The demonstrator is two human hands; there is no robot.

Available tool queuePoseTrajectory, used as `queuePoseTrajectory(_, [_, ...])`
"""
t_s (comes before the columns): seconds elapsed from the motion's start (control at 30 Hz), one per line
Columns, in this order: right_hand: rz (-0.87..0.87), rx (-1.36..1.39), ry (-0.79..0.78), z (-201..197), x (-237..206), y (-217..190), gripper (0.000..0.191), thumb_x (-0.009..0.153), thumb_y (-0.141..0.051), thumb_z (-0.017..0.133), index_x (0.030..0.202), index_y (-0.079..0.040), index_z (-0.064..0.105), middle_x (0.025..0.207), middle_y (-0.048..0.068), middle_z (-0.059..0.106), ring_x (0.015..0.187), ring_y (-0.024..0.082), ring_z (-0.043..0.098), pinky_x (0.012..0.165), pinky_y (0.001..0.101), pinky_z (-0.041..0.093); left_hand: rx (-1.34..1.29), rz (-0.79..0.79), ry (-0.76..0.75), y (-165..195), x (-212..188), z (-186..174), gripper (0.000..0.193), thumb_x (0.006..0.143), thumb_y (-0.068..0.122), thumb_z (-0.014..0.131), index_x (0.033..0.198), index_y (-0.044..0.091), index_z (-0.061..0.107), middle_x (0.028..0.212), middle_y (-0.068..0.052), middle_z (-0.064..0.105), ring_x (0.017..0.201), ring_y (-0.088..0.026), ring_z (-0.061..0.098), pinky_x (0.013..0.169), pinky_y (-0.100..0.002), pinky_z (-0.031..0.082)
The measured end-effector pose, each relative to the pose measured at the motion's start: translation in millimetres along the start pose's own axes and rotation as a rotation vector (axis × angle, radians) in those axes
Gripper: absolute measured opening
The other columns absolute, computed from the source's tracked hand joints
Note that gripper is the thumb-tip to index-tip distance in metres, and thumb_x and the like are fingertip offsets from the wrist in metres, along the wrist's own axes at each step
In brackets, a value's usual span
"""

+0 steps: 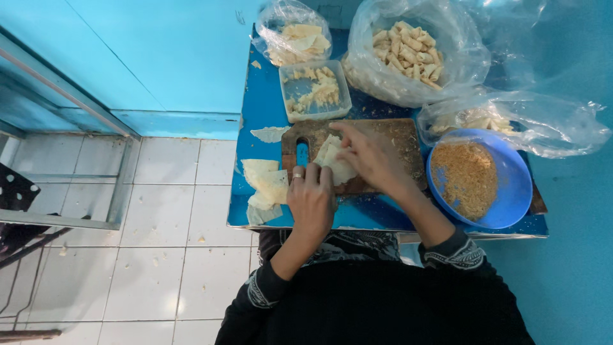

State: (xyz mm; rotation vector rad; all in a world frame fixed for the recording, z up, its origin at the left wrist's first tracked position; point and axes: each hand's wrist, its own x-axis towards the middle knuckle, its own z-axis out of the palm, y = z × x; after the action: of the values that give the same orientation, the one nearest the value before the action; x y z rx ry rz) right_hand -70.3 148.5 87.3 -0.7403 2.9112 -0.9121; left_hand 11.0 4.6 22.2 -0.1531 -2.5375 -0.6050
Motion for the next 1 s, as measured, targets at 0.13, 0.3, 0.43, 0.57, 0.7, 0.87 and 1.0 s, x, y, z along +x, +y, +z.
queuePoseTrajectory(0.13, [-0.103,-0.238,0.040,-1.8,17.9,3.1,0.045,0.092,-0.021,0.075,0.135,-0.015,0.063,0.110,0.014,0.062,0.109,0.032,0.061,0.089,0.0436,0.050,0.010,0.095,0.189,-6.1,-0.4,2.0,0.034,0.080,0.004,0.065,0.114,0.002,0.068,0.119,-0.018,0.061,0.110,-0.036,0.057,0.093,-0.048,0.049])
queuePoseTrajectory(0.3, [-0.204,-0.282,-0.073,24.0,88.1,4.4,0.057,0.086,-0.026,0.079,0.139,-0.016,0.060,0.129,0.017,0.045,0.122,0.040,0.043,0.095,0.0527,0.042,-0.067,0.257,0.084,-14.2,-1.1,13.4,0.034,0.087,0.005,0.064,0.120,-0.002,0.067,0.129,-0.017,0.060,0.129,-0.035,0.055,0.114,-0.057,0.041])
queuePoseTrajectory(0.43, [-0.166,-0.306,-0.161,38.0,120.0,9.5,0.043,0.089,-0.031,0.080,0.129,-0.020,0.071,0.124,0.014,0.042,0.123,0.038,0.036,0.099,0.0568,0.036,-0.085,0.270,0.058,-22.8,-5.2,16.3,0.037,0.085,0.008,0.062,0.120,-0.002,0.068,0.126,-0.017,0.061,0.125,-0.034,0.056,0.112,-0.060,0.039])
queuePoseTrajectory(0.57, [-0.220,-0.363,-0.071,42.5,121.7,12.9,0.025,0.082,-0.029,0.084,0.105,-0.021,0.081,0.121,0.009,0.044,0.125,0.032,0.039,0.100,0.0547,0.035,-0.041,0.273,0.067,-23.8,-5.6,19.7,0.035,0.088,0.009,0.061,0.121,-0.001,0.067,0.127,-0.016,0.061,0.127,-0.033,0.056,0.113,-0.059,0.039])
queuePoseTrajectory(0.7, [-0.176,-0.334,-0.027,43.2,117.2,16.6,0.018,0.079,-0.030,0.087,0.089,-0.018,0.079,0.117,0.006,0.044,0.122,0.030,0.042,0.099,0.0492,0.037,-0.046,0.257,0.070,-23.7,-6.2,21.6,0.034,0.088,0.011,0.061,0.119,0.000,0.068,0.127,-0.015,0.061,0.127,-0.032,0.056,0.113,-0.061,0.038])
queuePoseTrajectory(0.87, [-0.244,-0.120,0.001,35.8,114.6,22.0,0.033,0.079,-0.023,0.087,0.098,-0.011,0.064,0.115,0.011,0.040,0.114,0.033,0.043,0.095,0.0467,0.038,-0.026,0.261,0.066,-23.2,-9.9,20.2,0.034,0.088,0.010,0.061,0.120,0.000,0.068,0.128,-0.015,0.062,0.127,-0.031,0.057,0.114,-0.060,0.038])
queuePoseTrajectory(1.0, [-0.312,-0.028,-0.004,13.2,82.2,29.3,0.028,0.088,-0.015,0.080,0.110,-0.013,0.062,0.120,0.012,0.041,0.119,0.034,0.047,0.101,0.0467,0.039,-0.014,0.268,0.080,-22.8,-11.1,20.9,0.034,0.089,0.009,0.061,0.121,0.000,0.068,0.128,-0.014,0.062,0.128,-0.031,0.057,0.115,-0.060,0.038])
